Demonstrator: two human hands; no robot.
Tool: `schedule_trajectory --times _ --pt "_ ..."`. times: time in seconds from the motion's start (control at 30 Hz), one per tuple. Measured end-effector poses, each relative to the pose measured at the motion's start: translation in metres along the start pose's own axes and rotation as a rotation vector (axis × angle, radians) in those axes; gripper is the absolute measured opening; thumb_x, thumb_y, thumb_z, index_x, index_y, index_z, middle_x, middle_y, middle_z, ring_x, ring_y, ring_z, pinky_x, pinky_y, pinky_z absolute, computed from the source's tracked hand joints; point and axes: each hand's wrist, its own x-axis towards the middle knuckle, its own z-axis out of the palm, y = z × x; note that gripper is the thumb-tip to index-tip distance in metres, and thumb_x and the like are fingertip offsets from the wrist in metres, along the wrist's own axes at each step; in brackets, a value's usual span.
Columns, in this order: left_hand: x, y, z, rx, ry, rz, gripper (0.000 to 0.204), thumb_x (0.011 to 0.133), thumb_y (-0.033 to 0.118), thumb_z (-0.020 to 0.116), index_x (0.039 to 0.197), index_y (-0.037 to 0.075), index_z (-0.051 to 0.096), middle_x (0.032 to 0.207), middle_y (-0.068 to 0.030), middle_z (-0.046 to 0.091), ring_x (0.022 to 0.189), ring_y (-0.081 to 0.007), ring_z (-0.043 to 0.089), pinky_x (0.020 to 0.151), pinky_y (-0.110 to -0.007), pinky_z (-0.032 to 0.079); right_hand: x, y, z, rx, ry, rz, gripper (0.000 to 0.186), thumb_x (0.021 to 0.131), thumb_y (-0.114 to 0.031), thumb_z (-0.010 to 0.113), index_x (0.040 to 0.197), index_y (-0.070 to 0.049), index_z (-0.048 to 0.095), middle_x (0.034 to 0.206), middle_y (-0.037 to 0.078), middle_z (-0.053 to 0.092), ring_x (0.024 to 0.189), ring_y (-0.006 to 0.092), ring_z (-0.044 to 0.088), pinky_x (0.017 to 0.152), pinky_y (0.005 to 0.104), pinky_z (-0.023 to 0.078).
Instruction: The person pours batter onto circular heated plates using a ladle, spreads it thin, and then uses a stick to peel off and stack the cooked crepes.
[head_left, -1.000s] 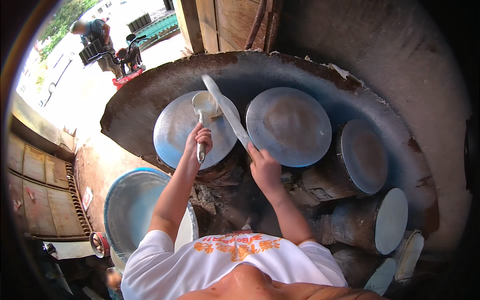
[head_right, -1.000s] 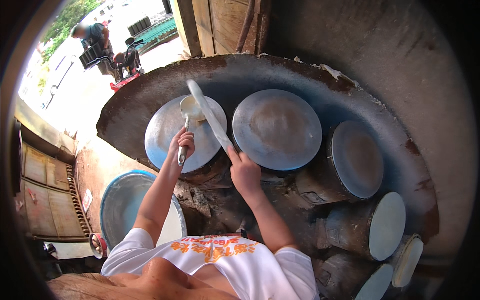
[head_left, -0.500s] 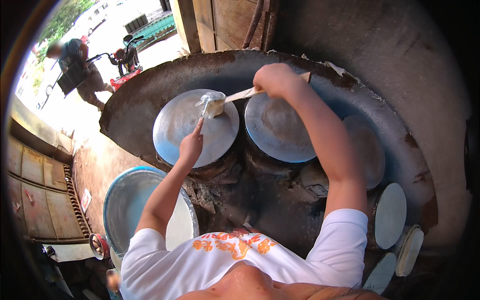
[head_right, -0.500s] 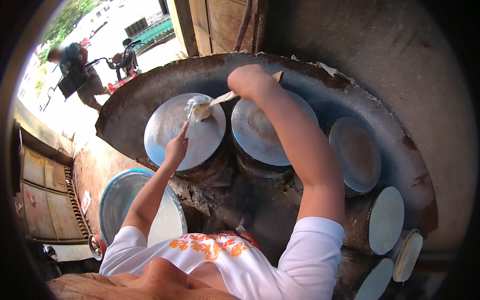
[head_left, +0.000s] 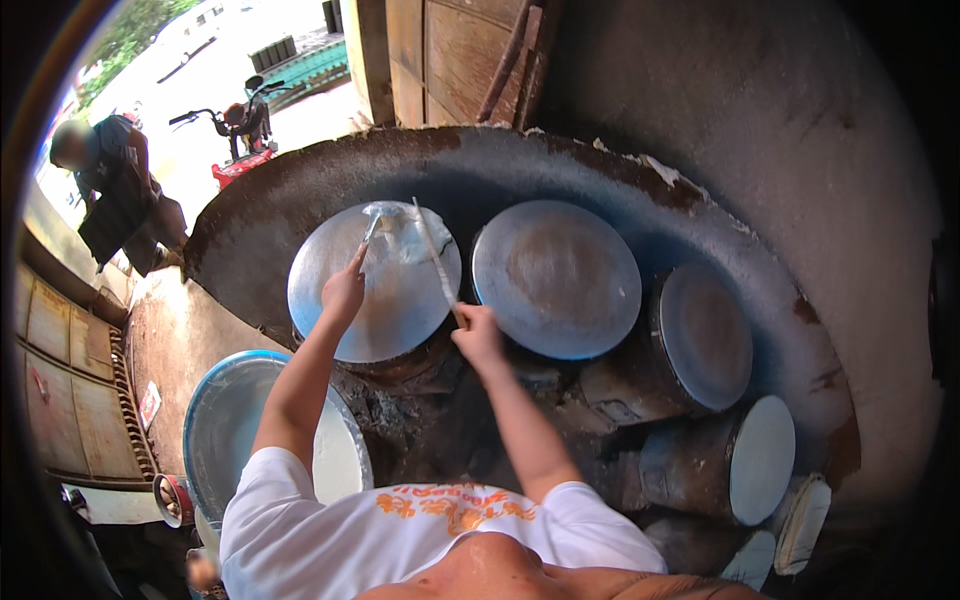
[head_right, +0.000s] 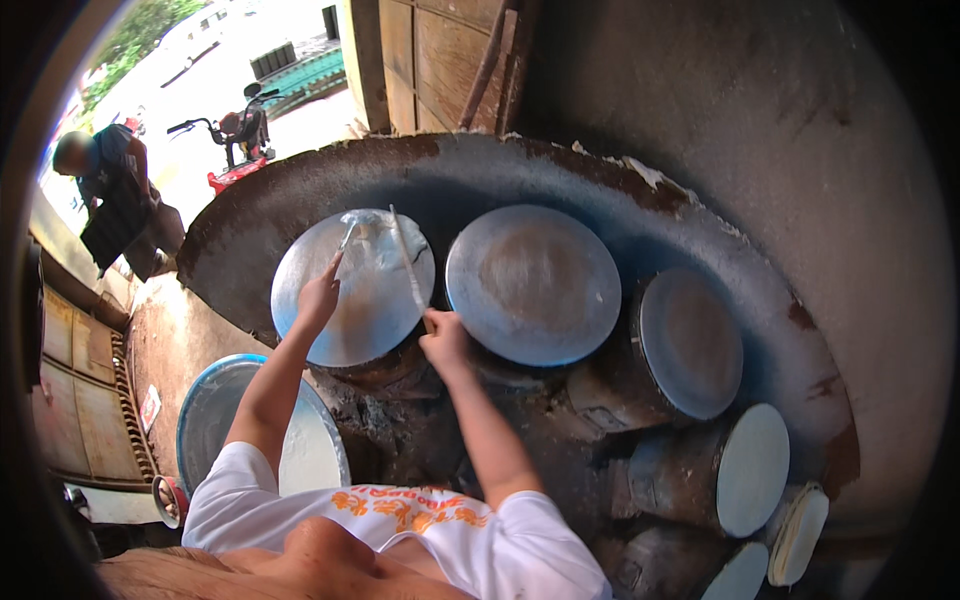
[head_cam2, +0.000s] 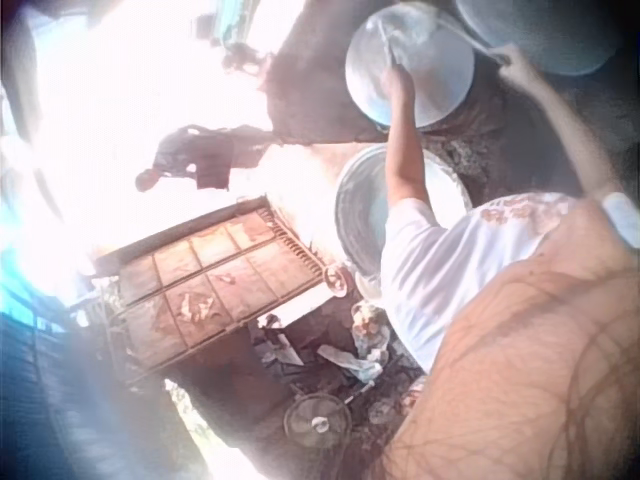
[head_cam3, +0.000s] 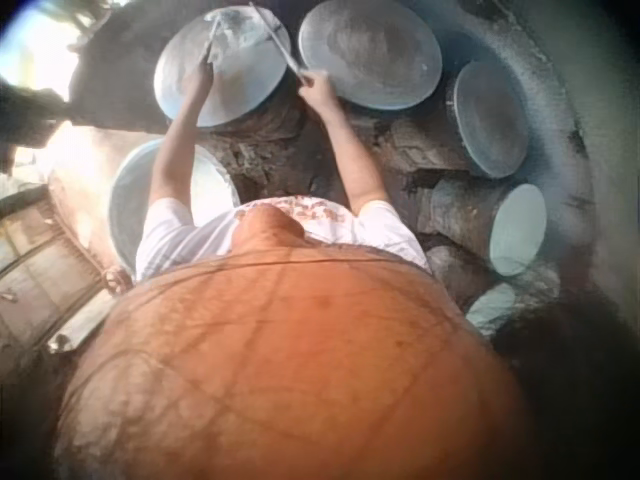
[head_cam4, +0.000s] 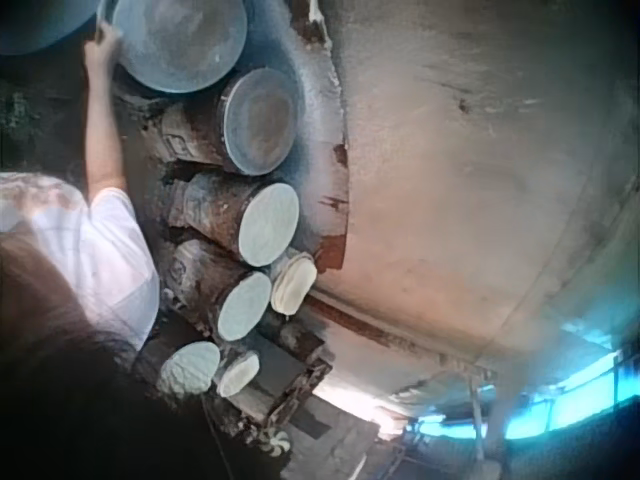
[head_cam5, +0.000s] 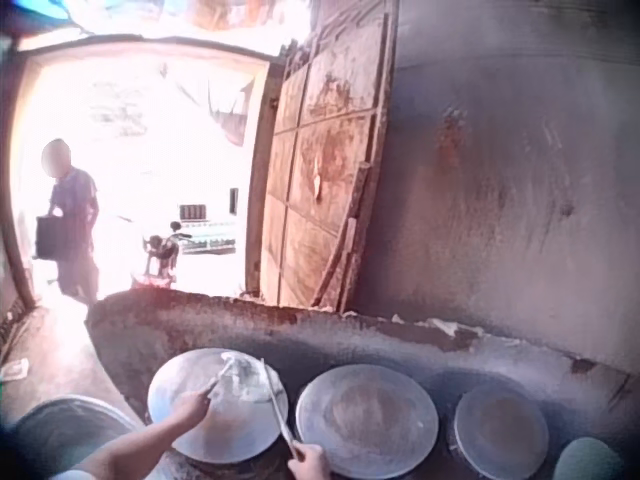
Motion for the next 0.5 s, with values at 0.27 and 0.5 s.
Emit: schedule_trajectory --times 0.27,0.5 --pt "-0.006 -0.018 -0.024 -0.511 -0.011 -0.183 0.056 0.090 0.014 0.053 0.141 0.028 0.037 0.075 -0.0114 0.062 0.052 -0.0167 0.055 0.043 -0.032 0.045 -0.012 -0.030 0.044 -0.059 0.103 0.020 0.026 0.071 0.002 0.055 0.095 -0.002 0.065 0.092 0.015 0.058 0.088 0.0361 0.055 0.078 0.0431 0.046" --pt "-0.018 -0.076 -0.051 -1.404 -0.140 -0.456 0.052 0.093 0.015 0.051 0.141 0.030 0.035 0.056 0.0031 0.033 0.041 -0.0078 0.032 0.036 -0.023 0.028 0.016 -0.015 0.042 -0.102 0.042 0.056 0.034 0.065 0.000 0.057 0.098 -0.003 0.065 0.094 0.016 0.061 0.088 0.0345 0.059 0.079 0.0410 0.048"
